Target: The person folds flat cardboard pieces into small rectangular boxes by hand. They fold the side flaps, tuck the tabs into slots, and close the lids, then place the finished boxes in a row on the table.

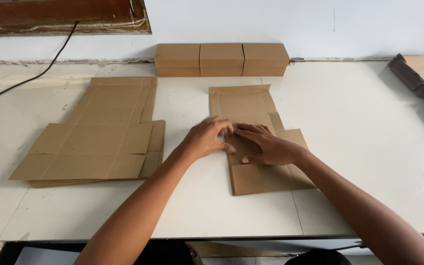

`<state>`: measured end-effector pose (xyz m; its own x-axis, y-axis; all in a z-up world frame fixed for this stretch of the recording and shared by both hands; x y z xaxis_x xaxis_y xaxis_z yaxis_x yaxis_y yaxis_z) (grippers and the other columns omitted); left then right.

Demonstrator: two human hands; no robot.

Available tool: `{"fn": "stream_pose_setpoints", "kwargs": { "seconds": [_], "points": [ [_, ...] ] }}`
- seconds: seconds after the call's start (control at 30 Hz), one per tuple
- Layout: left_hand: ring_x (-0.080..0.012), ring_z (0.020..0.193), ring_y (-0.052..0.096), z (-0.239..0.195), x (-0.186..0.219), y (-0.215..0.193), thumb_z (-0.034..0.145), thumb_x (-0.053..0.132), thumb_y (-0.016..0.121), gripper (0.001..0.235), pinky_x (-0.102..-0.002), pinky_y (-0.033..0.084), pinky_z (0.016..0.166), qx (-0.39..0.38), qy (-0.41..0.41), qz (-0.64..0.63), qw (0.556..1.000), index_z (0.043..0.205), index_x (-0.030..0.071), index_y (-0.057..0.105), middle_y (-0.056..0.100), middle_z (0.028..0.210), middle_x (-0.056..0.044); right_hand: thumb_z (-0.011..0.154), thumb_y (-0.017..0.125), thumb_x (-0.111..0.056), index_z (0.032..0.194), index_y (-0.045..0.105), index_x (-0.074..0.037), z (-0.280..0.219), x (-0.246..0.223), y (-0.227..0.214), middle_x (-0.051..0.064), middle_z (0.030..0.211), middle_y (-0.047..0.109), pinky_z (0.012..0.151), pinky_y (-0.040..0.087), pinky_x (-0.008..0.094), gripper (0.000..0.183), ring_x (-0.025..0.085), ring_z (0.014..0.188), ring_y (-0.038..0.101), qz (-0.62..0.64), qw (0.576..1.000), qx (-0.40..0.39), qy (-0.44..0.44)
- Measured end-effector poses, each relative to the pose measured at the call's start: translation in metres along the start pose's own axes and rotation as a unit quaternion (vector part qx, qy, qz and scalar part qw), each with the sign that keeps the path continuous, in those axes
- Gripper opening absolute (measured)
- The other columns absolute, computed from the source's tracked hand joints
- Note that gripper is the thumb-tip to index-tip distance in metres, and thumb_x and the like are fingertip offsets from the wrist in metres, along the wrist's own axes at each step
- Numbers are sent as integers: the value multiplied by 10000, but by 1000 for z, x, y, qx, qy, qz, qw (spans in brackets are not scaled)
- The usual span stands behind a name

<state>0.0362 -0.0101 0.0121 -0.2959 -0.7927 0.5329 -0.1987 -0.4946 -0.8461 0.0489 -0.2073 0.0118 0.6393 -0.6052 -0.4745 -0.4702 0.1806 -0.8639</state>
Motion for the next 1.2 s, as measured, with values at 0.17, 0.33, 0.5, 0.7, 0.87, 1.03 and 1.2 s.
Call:
{"fn": "stream_pose_setpoints", "kwargs": {
  "seconds": [0.17, 0.33, 0.5, 0.7, 0.87, 1.03, 1.2],
  "points": [
    [-242, 1316, 409, 15, -25, 9, 875, 635, 712, 332, -530, 341, 1111, 73, 6, 40, 997, 1028, 351, 636, 501, 1252, 110, 940, 605, -490, 1613, 301, -175, -1, -1, -5, 165, 1683, 246, 1259, 48, 636, 803, 375, 1574, 160, 2, 1000, 0, -4],
    [-308, 1530, 211, 12, -14, 6, 1006, 500, 599, 299, -680, 88, 1210, 56, -20, 27, 998, 1287, 400, 597, 401, 1570, 51, 987, 444, -564, 1625, 269, -219, 1, -7, -2, 117, 1712, 183, 1258, 23, 630, 746, 343, 1586, 112, -7, 1000, -6, 3],
    [-309, 1571, 165, 18, -14, 10, 1030, 495, 556, 385, -705, -6, 1222, 18, -58, 21, 998, 1407, 445, 503, 337, 1653, 45, 871, 319, -846, 1619, 272, -196, 3, -20, 7, 133, 1698, 201, 1248, 13, 637, 992, 338, 1579, 130, 12, 999, 23, 37],
    [-395, 1578, 77, 25, -31, 16, 1017, 460, 542, 586, -670, -28, 1236, 22, -113, 66, 991, 1547, 466, 292, 135, 1714, -126, 890, 572, -740, 1667, 41, -181, -3, -35, 30, 164, 1724, 42, 1237, 17, 609, 1095, 355, 1584, 47, -113, 991, 54, 37],
    [-429, 1585, 66, 15, -24, 6, 983, 592, 511, 767, -612, -27, 1261, 14, -109, 59, 992, 1628, 281, 239, 138, 1700, -250, 1019, 458, -609, 1622, 276, -86, -7, -44, 47, 189, 1616, 368, 1205, 257, 521, 819, 350, 1479, 363, -254, 958, 117, -56],
    [-421, 1585, 79, 14, -23, 5, 980, 588, 516, 782, -595, -14, 1266, 15, -101, 51, 994, 1635, 259, 244, 152, 1694, -262, 1022, 470, -548, 1576, 373, -83, -9, -52, 47, 174, 1535, 483, 1205, 275, 514, 730, 334, 1454, 419, -323, 933, 143, -73],
    [-391, 1588, 82, 14, -20, 9, 1017, 532, 498, 724, -595, 5, 1265, 7, -93, 68, 993, 1641, 281, 233, 146, 1696, -250, 1015, 462, -575, 1574, 365, -61, -11, -54, 48, 156, 1555, 460, 1201, 267, 544, 766, 319, 1482, 379, -362, 912, 167, -94]
  ]
}}
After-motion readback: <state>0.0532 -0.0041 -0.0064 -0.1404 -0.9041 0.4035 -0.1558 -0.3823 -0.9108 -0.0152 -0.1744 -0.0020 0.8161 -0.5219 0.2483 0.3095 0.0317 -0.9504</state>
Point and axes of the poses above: each hand's wrist, its own z-axis towards the middle knuckle, its own y-axis out of the palm, x = y × z, the point moved 4 cm from there along z, towards the middle knuckle
